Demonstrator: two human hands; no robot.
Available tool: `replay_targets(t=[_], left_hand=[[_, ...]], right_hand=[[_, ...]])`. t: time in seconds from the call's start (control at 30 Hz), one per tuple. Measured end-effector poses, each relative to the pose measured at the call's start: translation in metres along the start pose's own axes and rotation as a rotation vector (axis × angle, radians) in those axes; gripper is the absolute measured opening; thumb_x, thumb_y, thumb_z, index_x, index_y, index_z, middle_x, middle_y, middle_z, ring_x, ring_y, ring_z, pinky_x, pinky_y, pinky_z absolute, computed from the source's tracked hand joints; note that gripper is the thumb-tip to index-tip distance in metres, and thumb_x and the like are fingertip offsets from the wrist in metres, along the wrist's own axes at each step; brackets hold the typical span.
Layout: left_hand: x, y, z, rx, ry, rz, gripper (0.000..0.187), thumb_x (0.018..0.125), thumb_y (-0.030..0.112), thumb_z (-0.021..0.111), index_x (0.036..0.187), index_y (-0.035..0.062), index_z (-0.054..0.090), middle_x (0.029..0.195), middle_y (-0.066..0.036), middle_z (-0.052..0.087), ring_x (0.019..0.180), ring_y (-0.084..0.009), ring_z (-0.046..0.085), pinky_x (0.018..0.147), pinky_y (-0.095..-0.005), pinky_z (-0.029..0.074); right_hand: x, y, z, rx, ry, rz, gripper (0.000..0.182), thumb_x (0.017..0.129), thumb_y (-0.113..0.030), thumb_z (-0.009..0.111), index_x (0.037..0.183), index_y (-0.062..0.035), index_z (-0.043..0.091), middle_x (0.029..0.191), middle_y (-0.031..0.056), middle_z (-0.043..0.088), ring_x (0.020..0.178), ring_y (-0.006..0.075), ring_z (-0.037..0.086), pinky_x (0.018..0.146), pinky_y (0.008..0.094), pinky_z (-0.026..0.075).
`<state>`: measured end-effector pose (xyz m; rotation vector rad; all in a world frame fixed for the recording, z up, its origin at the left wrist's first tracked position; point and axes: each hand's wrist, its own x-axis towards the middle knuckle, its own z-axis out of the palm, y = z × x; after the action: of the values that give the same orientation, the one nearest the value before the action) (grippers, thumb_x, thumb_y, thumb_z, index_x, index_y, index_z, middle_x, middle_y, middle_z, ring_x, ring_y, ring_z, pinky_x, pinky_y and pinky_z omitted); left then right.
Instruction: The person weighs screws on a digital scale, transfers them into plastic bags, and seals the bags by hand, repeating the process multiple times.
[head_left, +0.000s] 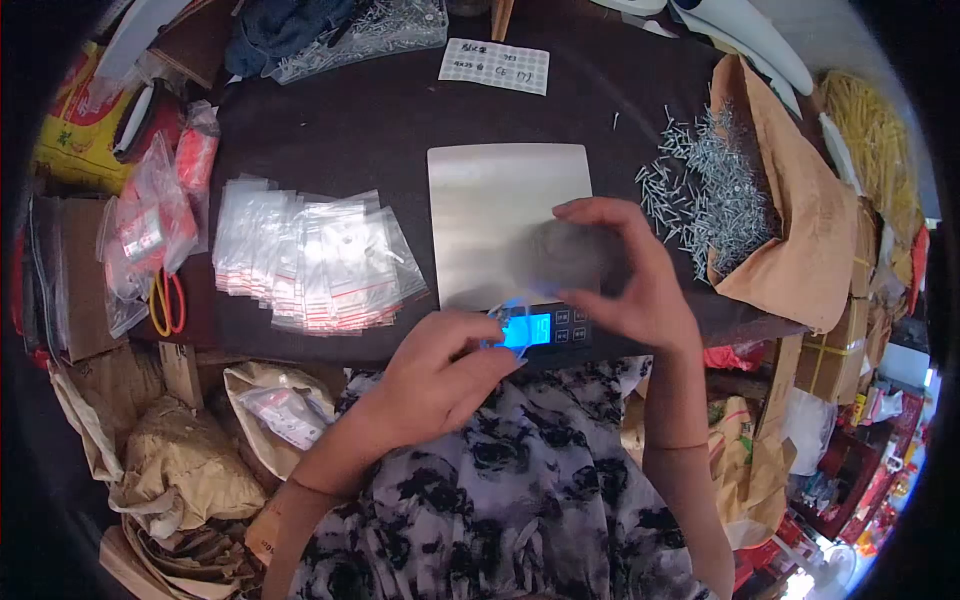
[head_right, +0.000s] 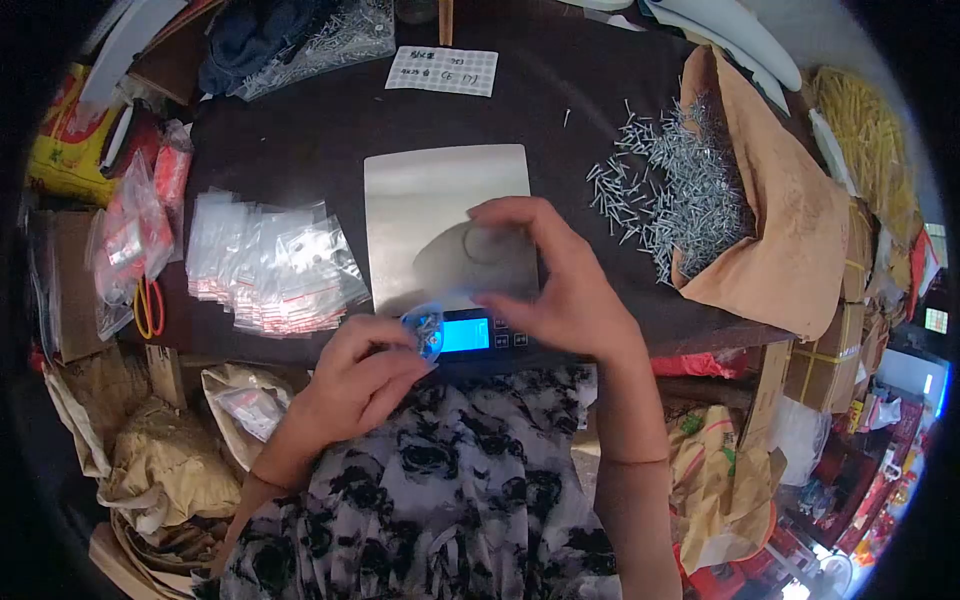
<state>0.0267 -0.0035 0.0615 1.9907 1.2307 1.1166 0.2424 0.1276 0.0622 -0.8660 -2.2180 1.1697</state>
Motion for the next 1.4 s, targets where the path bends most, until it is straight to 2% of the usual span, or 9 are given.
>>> replay_targets(t=[0.13,0.33,0.43,0.57,0.77,1.03,1.23,1.33,1.4], left_hand=[[0.001,0.004,-0.002,-0.199,0.105,-0.127,0.009,0.083,0.001,0.066,0.092,-0.0008,0.065,0.113,-0.02,0.06,0.1,-0.03,0.063,0.085,-0.036,0.051],[-0.003,0.002,-0.005,-0.409,-0.021,-0.122,0.016,0.083,-0.002,0.065,0.099,-0.0009,0.062,0.123,-0.024,0.057,0.107,-0.0325,0.063,0.086,-0.0365,0.052],[-0.001,0.008,-0.003,-0.523,0.03,-0.154,0.015,0.081,-0.003,0.064,0.096,0.0004,0.062,0.12,-0.024,0.059,0.107,-0.031,0.063,0.089,-0.0367,0.051],[0.005,0.02,0.002,-0.523,0.052,-0.351,0.02,0.077,-0.003,0.07,0.096,0.0001,0.063,0.106,-0.017,0.066,0.095,-0.0261,0.067,0.081,-0.0328,0.053],[0.009,0.012,0.005,-0.313,0.01,-0.313,0.013,0.075,0.0,0.072,0.085,0.0021,0.065,0.087,-0.01,0.068,0.081,-0.0224,0.066,0.075,-0.0314,0.053],[0.002,0.006,0.005,-0.484,-0.043,-0.343,0.012,0.075,0.0,0.074,0.079,0.0021,0.063,0.101,-0.014,0.069,0.103,-0.027,0.065,0.085,-0.0349,0.052],[-0.003,0.0,-0.003,-0.561,0.012,-0.392,0.013,0.074,0.001,0.076,0.076,0.0011,0.063,0.106,-0.014,0.068,0.109,-0.0263,0.063,0.091,-0.0353,0.051],[-0.006,-0.009,-0.005,-0.523,0.098,-0.378,0.014,0.074,0.002,0.077,0.076,0.0006,0.063,0.107,-0.015,0.068,0.108,-0.0257,0.063,0.089,-0.0344,0.051],[-0.01,-0.013,-0.013,-0.39,0.154,-0.379,0.014,0.074,0.002,0.076,0.08,-0.0003,0.064,0.106,-0.016,0.068,0.105,-0.0253,0.064,0.086,-0.034,0.052]], right_hand=[[-0.005,0.007,0.007,-0.37,0.103,-0.011,0.072,0.062,-0.026,0.083,0.125,-0.0115,0.052,0.128,0.0078,0.052,0.124,0.0271,0.046,0.108,0.0442,0.026],[-0.016,-0.026,-0.006,-0.174,-0.115,-0.261,0.028,0.069,-0.023,0.078,0.089,-0.0098,0.064,0.092,0.0019,0.064,0.096,0.0223,0.061,0.095,0.0424,0.032],[-0.023,-0.04,0.0,-0.209,-0.007,-0.248,0.016,0.071,-0.015,0.074,0.081,-0.0112,0.062,0.083,0.0003,0.062,0.089,0.02,0.061,0.091,0.0399,0.034],[-0.027,-0.045,0.01,-0.304,0.008,-0.322,0.017,0.071,-0.014,0.074,0.082,-0.0106,0.062,0.082,0.001,0.061,0.085,0.0192,0.06,0.089,0.0398,0.036],[-0.026,-0.045,0.021,-0.307,0.01,-0.369,0.019,0.069,-0.018,0.076,0.08,-0.0106,0.062,0.08,0.0001,0.061,0.082,0.0178,0.06,0.087,0.04,0.039],[-0.034,-0.04,0.025,-0.298,0.016,-0.47,0.025,0.065,-0.027,0.079,0.068,-0.0125,0.06,0.074,-0.0025,0.06,0.079,0.0167,0.061,0.084,0.0399,0.04],[-0.043,-0.032,0.015,-0.114,0.027,-0.363,0.03,0.07,-0.026,0.078,0.062,-0.009,0.055,0.064,-0.0001,0.057,0.067,0.0187,0.061,0.088,0.0459,0.045],[-0.066,-0.01,0.016,0.316,0.156,-0.161,0.029,0.077,-0.019,0.074,0.061,-0.0065,0.053,0.058,0.0013,0.054,0.057,0.0195,0.058,0.084,0.0466,0.05],[-0.092,0.011,-0.004,0.528,0.079,0.004,0.028,0.081,-0.013,0.069,0.06,-0.0057,0.051,0.053,0.0009,0.05,0.05,0.0148,0.053,0.069,0.0335,0.051]])
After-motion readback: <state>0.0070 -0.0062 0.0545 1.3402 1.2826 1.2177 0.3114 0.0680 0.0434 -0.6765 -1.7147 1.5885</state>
